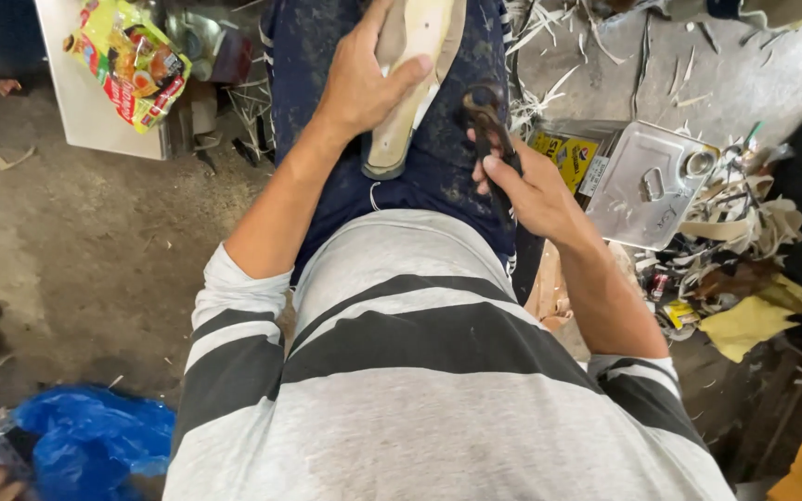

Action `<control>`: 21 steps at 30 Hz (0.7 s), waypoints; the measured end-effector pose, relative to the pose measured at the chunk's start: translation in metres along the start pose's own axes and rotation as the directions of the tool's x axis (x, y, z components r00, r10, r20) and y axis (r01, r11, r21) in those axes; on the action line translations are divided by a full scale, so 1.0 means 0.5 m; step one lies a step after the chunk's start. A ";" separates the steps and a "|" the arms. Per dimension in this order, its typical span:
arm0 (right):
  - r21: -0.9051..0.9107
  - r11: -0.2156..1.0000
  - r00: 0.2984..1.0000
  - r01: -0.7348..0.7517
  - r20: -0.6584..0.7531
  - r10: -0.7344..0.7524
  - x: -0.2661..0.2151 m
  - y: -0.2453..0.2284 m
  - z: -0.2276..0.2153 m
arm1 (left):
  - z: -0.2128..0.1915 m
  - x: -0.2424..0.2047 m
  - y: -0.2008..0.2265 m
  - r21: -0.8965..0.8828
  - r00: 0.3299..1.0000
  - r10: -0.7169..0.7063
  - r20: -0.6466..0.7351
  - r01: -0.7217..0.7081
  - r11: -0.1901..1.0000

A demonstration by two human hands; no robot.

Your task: The person assembles leather shoe components by hand, using pliers to pull and secure the upper material over the sole form and using a hammer to tap the edges into place.

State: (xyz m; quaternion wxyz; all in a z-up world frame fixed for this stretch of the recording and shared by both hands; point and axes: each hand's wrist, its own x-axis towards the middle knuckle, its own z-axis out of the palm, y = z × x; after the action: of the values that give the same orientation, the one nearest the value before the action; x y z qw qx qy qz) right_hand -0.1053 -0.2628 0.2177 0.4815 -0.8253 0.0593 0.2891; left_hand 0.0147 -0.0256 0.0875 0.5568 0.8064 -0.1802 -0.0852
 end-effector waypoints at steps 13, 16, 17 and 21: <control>0.368 0.804 0.864 -0.468 0.382 0.328 0.027 -0.105 -0.103 | 0.032 -0.050 0.111 0.010 0.988 0.128 0.082 -0.129 0.992; 0.347 0.787 0.845 -0.511 0.371 0.385 0.023 -0.108 -0.116 | 0.037 -0.050 0.118 0.041 0.986 0.146 0.077 -0.150 0.988; 0.354 0.782 0.844 -0.513 0.371 0.386 0.022 -0.104 -0.121 | 0.039 -0.050 0.120 0.058 0.987 0.143 0.074 -0.148 0.987; 0.451 0.708 0.837 -0.543 0.350 0.420 0.016 -0.113 -0.139 | 0.052 -0.051 0.129 0.103 0.986 0.144 0.078 -0.152 0.983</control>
State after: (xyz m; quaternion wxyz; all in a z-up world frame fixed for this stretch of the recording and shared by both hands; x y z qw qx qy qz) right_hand -0.0483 -0.2893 0.2821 0.6016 -0.5757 0.2980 0.4669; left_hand -0.0302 -0.0584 0.1364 0.5100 0.8165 -0.2635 -0.0618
